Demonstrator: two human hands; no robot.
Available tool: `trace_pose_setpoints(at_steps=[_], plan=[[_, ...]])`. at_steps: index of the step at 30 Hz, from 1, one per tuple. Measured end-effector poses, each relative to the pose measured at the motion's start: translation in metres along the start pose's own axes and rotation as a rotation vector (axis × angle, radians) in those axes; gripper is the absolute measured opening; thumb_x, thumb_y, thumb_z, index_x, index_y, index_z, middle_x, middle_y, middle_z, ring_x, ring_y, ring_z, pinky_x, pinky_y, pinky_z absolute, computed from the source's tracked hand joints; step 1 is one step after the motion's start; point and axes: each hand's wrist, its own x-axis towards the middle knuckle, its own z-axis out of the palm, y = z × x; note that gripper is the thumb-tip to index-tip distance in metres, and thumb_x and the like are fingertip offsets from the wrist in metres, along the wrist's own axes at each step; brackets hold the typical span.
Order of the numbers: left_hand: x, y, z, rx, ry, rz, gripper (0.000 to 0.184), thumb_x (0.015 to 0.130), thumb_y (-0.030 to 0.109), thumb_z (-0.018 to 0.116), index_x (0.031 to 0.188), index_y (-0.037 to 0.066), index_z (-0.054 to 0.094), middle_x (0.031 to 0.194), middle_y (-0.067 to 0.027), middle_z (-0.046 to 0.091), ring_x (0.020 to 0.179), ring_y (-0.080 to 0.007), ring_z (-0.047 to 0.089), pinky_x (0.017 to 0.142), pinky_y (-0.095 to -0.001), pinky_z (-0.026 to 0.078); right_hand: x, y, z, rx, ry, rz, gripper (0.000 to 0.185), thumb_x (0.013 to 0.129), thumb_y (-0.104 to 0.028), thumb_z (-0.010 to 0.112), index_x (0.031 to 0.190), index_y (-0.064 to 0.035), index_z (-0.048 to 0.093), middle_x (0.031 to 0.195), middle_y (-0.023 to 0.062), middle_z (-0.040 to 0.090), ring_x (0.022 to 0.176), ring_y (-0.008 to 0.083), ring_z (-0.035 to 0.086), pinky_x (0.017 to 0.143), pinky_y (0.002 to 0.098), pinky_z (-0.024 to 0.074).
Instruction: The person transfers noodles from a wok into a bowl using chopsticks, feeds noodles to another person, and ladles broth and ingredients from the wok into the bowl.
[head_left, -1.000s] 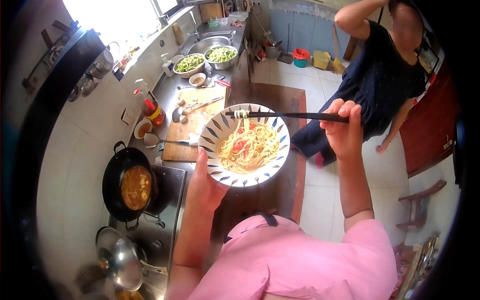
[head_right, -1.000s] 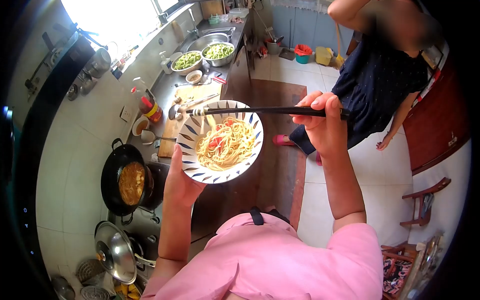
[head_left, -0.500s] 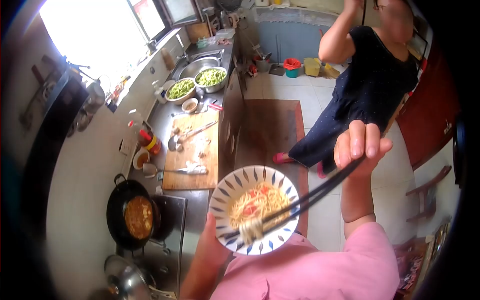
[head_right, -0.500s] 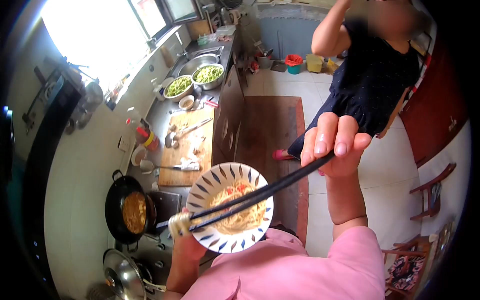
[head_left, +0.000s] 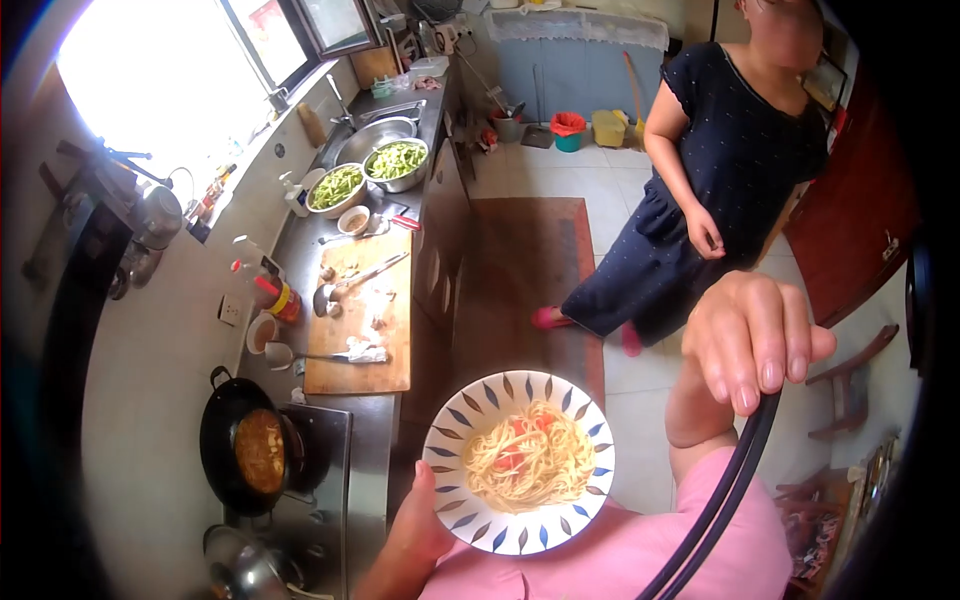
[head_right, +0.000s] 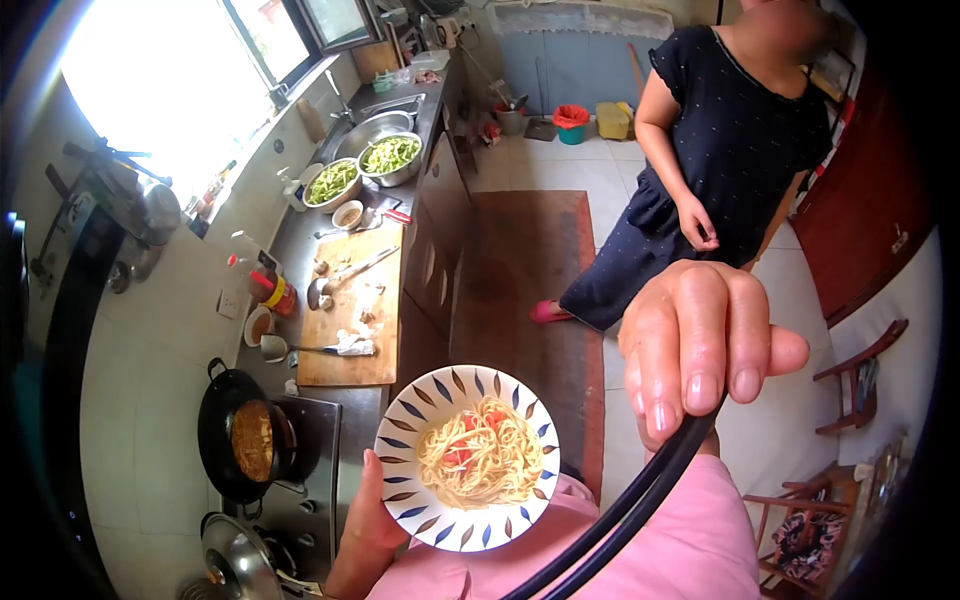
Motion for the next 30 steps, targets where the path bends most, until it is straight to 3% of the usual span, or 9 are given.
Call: trace_pose_setpoints(at_steps=[3, 11, 13, 17, 23, 30], plan=[[0.005, -0.004, 0.010, 0.016, -0.072, 0.003, 0.070, 0.091, 0.055, 0.035, 0.138, 0.003, 0.027, 0.136, -0.0162, 0.039, 0.123, -0.0308, 0.041, 0.102, -0.0462, 0.034, -0.006, -0.005, -0.002, 0.025, -0.042, -0.003, 0.026, 0.094, -0.024, 0.049, 0.093, 0.0015, 0.055, 0.106, 0.0199, 0.055, 0.097, 0.0352, 0.061, 0.083, 0.0444, 0.0497], [0.022, -0.018, 0.010, 0.051, -0.011, -0.008, 0.071, 0.091, 0.056, 0.034, 0.138, 0.003, 0.027, 0.137, -0.0146, 0.038, 0.124, -0.0301, 0.040, 0.103, -0.0458, 0.031, -0.031, -0.006, -0.018, 0.069, -0.067, 0.007, 0.027, 0.095, -0.026, 0.046, 0.093, -0.0004, 0.055, 0.105, 0.0171, 0.056, 0.093, 0.0323, 0.063, 0.085, 0.0458, 0.0483], [0.024, -0.019, 0.007, 0.022, -0.019, -0.035, 0.070, 0.092, 0.055, 0.033, 0.138, 0.003, 0.027, 0.137, -0.0145, 0.037, 0.124, -0.0302, 0.040, 0.103, -0.0458, 0.032, -0.043, -0.006, -0.029, 0.117, 0.047, 0.008, 0.030, 0.096, -0.027, 0.044, 0.088, -0.0003, 0.056, 0.095, 0.0163, 0.058, 0.087, 0.0311, 0.064, 0.079, 0.0459, 0.0513], [0.022, -0.015, -0.004, 0.022, 0.006, -0.045, 0.068, 0.093, 0.054, 0.032, 0.138, 0.003, 0.027, 0.136, -0.0144, 0.039, 0.122, -0.0292, 0.041, 0.101, -0.0438, 0.034, -0.076, 0.011, -0.018, 0.130, 0.497, -0.099, 0.034, 0.096, -0.027, 0.043, 0.079, 0.0004, 0.055, 0.080, 0.0149, 0.058, 0.066, 0.0270, 0.065, 0.063, 0.0409, 0.0562], [0.021, -0.021, 0.000, 0.048, 0.031, 0.007, 0.067, 0.093, 0.054, 0.032, 0.137, 0.004, 0.029, 0.135, -0.0138, 0.040, 0.121, -0.0290, 0.042, 0.101, -0.0435, 0.035, -0.084, 0.004, -0.019, 0.037, 0.049, 0.176, 0.036, 0.096, -0.032, 0.041, 0.094, -0.0002, 0.058, 0.106, 0.0210, 0.056, 0.085, 0.0336, 0.065, 0.073, 0.0420, 0.0550], [0.020, -0.030, -0.006, 0.004, 0.092, 0.037, 0.067, 0.092, 0.055, 0.034, 0.137, 0.006, 0.031, 0.135, -0.0132, 0.041, 0.121, -0.0289, 0.044, 0.101, -0.0428, 0.036, -0.081, 0.014, -0.008, -0.036, 0.225, 0.110, 0.034, 0.095, -0.033, 0.045, 0.091, -0.0033, 0.060, 0.105, 0.0179, 0.055, 0.085, 0.0295, 0.066, 0.068, 0.0363, 0.0560]])
